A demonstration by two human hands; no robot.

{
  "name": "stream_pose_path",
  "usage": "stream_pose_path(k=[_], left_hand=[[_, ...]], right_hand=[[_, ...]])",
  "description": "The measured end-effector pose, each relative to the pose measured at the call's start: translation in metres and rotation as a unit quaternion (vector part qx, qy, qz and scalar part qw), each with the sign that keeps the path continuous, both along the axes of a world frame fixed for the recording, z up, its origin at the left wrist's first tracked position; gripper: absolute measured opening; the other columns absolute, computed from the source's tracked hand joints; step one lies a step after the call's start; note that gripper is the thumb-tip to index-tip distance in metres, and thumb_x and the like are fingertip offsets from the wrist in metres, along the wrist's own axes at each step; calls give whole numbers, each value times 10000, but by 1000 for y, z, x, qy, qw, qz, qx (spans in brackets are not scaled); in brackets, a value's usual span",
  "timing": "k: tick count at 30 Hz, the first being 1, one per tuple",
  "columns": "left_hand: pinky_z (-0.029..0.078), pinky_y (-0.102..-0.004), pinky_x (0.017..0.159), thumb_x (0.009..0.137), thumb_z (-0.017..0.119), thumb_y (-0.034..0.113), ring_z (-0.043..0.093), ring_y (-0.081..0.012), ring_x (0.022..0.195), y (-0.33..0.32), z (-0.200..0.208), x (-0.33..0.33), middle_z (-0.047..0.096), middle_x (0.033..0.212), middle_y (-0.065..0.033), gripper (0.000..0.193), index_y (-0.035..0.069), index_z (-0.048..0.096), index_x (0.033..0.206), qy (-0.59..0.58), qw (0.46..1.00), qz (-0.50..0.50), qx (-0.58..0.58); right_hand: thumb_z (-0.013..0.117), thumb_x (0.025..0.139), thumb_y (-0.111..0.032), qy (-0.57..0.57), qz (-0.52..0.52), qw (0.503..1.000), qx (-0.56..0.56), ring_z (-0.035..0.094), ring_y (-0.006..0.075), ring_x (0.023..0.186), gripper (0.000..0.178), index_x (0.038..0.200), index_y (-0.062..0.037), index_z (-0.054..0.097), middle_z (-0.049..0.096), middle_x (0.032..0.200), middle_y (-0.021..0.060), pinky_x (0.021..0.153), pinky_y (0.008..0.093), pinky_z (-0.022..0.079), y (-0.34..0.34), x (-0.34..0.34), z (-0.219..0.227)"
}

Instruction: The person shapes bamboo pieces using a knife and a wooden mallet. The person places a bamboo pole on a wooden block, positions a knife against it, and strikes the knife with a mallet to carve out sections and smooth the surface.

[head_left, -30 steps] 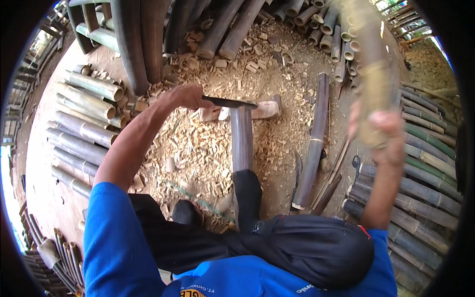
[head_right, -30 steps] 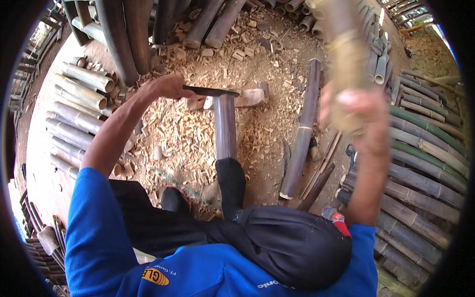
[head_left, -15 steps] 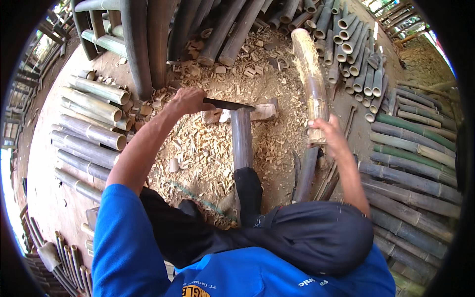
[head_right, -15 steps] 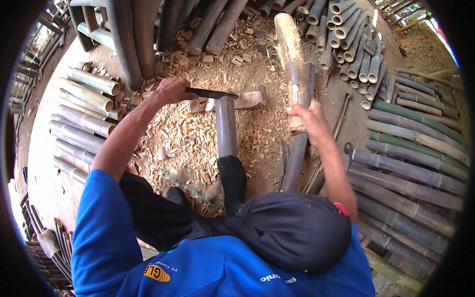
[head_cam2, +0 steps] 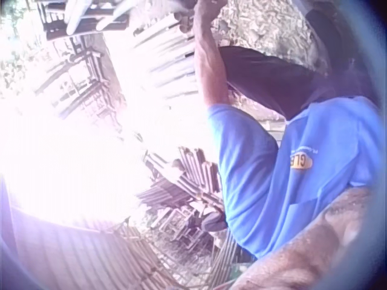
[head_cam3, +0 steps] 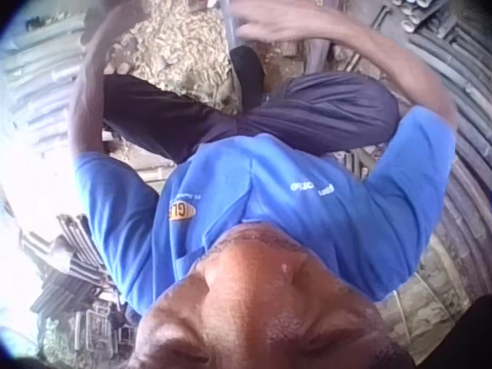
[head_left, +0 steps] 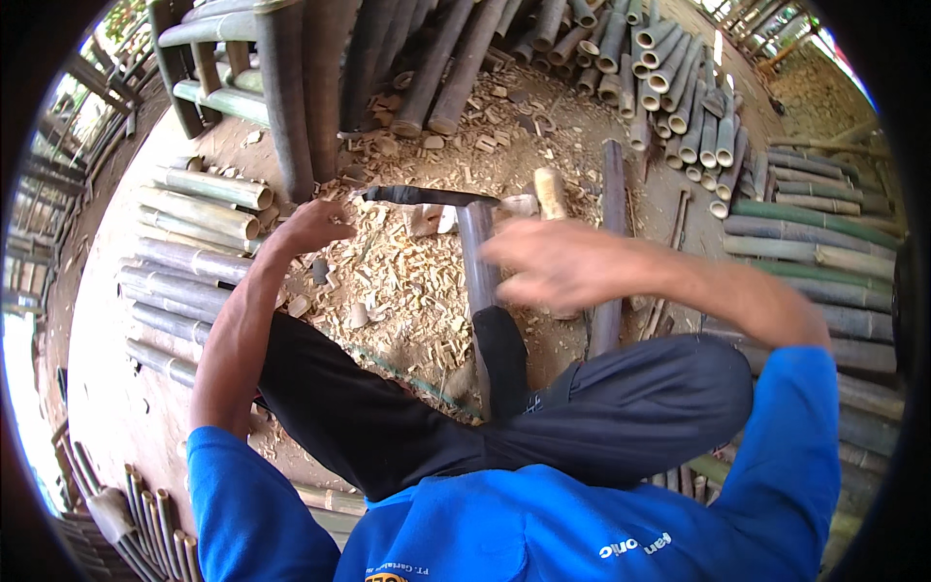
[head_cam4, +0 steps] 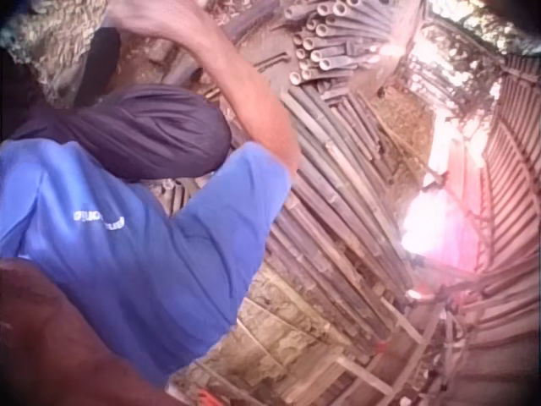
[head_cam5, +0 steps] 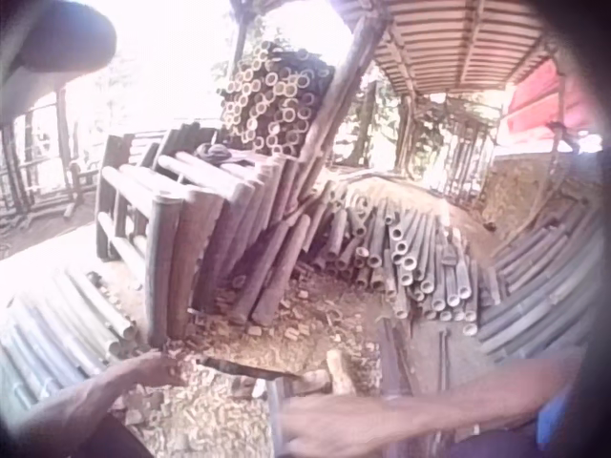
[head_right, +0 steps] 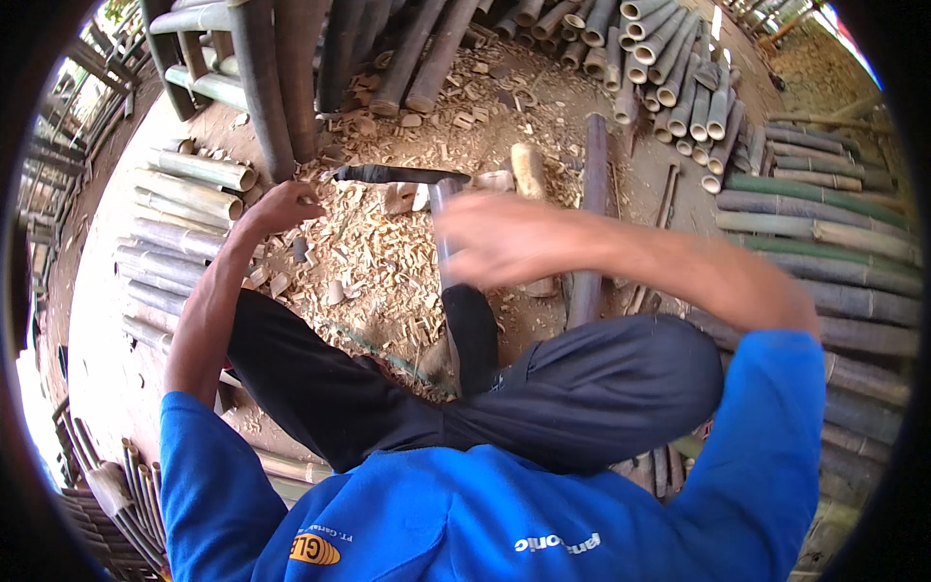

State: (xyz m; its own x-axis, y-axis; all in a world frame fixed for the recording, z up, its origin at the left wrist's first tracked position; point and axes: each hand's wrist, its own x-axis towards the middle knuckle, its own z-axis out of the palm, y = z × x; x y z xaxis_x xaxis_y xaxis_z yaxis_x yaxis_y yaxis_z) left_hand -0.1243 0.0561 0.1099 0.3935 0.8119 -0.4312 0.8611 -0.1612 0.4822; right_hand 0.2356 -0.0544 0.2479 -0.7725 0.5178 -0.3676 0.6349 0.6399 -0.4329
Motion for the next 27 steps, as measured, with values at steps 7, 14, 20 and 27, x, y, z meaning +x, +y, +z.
stream_pose_path(k=[7,14,20,27], left_hand=[[527,-444,889,836,742,409,681,-324,1024,7,-31,8,714,1018,-197,435,18,730,1026,192,974,-108,58],[515,-447,772,845,700,512,689,-314,864,13,-40,56,717,910,-198,520,-3,742,905,88,992,-67,58],[507,-460,765,860,658,581,681,-308,815,18,-22,73,703,853,-196,606,-20,735,858,90,995,-27,24],[507,-453,742,882,631,601,673,-287,745,17,-22,69,679,752,-181,656,-37,716,752,104,994,-26,7]], right_hand=[[594,852,-264,185,343,897,-207,654,354,1050,365,1131,-66,718,696,1155,202,925,469,521,-182,-302,-23],[602,845,-268,170,375,899,-150,655,352,1051,365,1125,-63,718,697,1153,198,922,466,523,-196,-280,-35],[609,840,-272,150,368,907,-142,656,350,1052,366,1119,-60,717,698,1151,194,919,463,524,-196,-265,-38],[617,834,-276,149,370,907,-136,657,348,1053,368,1113,-57,717,699,1149,190,916,459,526,-197,-261,-38]])
